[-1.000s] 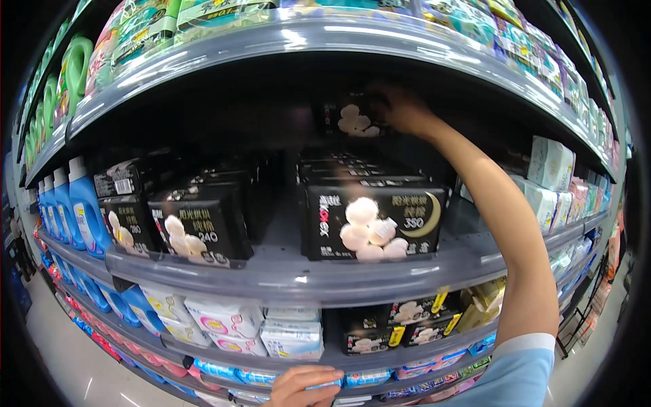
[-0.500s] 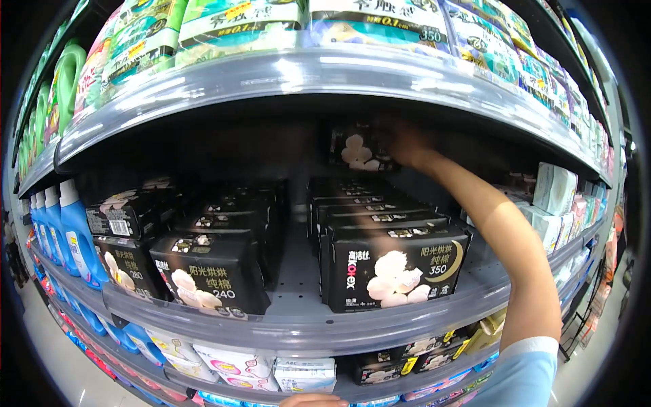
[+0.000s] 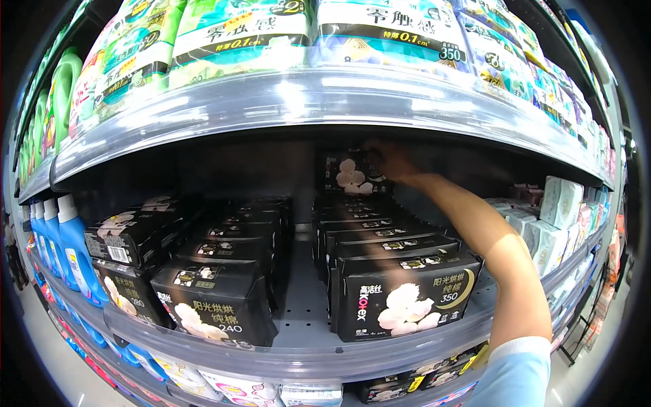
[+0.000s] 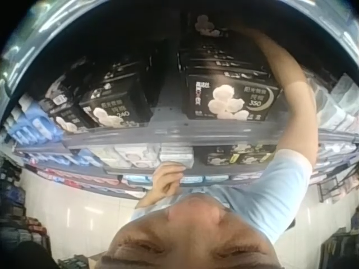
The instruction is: Stocking shelves with packs of sanitary pads from a shopping basket.
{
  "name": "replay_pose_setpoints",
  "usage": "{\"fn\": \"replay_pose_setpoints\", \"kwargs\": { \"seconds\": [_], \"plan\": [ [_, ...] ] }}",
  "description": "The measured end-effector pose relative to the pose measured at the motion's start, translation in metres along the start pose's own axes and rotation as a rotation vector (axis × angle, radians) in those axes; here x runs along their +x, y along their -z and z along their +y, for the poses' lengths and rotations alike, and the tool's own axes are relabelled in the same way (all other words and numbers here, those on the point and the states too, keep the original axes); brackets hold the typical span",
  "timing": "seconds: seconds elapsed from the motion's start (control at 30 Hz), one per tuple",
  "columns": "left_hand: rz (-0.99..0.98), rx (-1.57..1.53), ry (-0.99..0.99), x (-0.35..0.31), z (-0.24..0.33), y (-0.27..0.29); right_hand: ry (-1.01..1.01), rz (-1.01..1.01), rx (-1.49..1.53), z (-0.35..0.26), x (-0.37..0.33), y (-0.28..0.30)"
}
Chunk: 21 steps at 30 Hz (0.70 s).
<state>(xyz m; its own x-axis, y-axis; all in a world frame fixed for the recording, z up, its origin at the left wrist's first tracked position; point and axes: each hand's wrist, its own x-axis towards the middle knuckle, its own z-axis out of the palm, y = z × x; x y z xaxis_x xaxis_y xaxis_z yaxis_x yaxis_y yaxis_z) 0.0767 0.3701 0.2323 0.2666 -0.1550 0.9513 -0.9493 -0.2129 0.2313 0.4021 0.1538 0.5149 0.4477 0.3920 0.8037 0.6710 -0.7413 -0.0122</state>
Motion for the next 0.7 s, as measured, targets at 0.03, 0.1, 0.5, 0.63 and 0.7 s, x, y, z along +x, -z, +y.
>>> {"fn": "replay_pose_setpoints", "kwargs": {
  "seconds": [0.03, 0.1, 0.5, 0.63, 0.7],
  "plan": [
    [0.000, 0.002, 0.004, 0.001, -0.001, 0.000, 0.000, -0.002, 0.003, -0.001, 0.002, -0.001],
    [0.010, 0.011, 0.019, 0.001, -0.002, 0.001, -0.047, -0.123, 0.015, -0.003, 0.004, -0.004],
    [-0.009, 0.021, 0.043, 0.002, -0.008, -0.008, 0.183, -0.204, -0.514, -0.005, -0.011, -0.004],
    [-0.016, 0.032, 0.034, 0.000, -0.008, -0.011, 0.220, -0.278, -0.500, -0.013, -0.015, 0.004],
    [-0.015, 0.032, 0.031, 0.000, -0.007, -0.012, 0.290, -0.285, -0.499, -0.011, -0.015, 0.005]
  ]
}}
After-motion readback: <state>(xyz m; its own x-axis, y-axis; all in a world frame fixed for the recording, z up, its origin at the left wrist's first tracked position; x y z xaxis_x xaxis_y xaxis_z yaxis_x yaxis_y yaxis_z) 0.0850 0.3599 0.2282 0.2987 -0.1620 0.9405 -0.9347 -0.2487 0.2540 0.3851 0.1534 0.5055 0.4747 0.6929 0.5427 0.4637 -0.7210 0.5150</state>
